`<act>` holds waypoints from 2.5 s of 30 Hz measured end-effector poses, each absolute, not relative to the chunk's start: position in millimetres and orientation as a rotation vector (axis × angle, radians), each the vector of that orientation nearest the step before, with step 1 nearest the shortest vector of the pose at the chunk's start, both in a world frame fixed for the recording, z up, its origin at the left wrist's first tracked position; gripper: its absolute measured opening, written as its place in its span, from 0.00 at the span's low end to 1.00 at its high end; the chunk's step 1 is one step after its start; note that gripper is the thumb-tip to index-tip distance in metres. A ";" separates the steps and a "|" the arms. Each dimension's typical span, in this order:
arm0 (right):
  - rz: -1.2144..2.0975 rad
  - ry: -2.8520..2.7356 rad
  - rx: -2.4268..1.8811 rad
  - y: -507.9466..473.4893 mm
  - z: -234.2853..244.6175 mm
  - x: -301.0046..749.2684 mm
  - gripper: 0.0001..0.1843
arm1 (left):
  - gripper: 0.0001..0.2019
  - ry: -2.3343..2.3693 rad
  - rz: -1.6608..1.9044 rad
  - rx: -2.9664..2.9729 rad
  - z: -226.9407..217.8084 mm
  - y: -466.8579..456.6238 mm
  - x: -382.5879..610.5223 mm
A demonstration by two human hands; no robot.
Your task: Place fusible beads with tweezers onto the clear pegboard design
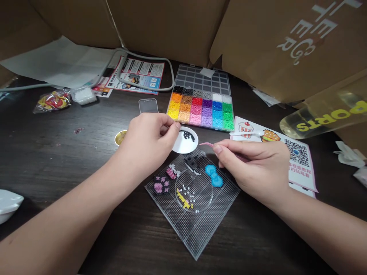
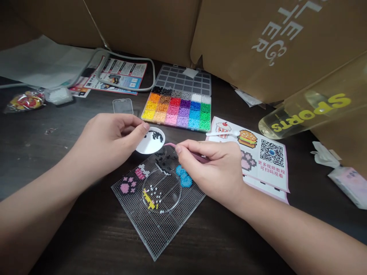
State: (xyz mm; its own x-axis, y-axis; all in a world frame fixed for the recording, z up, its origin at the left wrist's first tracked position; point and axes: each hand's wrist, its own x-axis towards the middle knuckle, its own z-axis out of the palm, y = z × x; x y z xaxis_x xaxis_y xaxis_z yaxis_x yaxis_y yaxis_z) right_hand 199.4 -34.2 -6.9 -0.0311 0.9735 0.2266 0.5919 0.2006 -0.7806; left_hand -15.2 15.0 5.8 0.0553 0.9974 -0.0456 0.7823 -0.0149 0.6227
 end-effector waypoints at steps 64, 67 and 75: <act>0.739 -1.925 -1.395 -27.3 -26.7 201.2 0.13 | 0.15 1.884 0.632 1.882 9.4 15.2 -17.4; 0.755 -1.921 -1.408 -26.4 -28.6 201.2 0.13 | 0.15 1.871 0.631 1.882 8.3 15.6 -17.1; 0.732 -1.929 -1.399 -25.5 -25.7 201.4 0.14 | 0.15 1.881 0.611 1.853 6.8 18.0 -16.4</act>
State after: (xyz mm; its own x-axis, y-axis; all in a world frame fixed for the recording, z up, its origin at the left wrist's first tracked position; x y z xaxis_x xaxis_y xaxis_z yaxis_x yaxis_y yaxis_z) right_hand 201.4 -25.5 -25.7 -0.2314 0.9576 0.1714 0.6028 0.2794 -0.7473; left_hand -16.4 18.0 6.8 -0.0165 0.9999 0.0038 0.8115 0.0112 0.5842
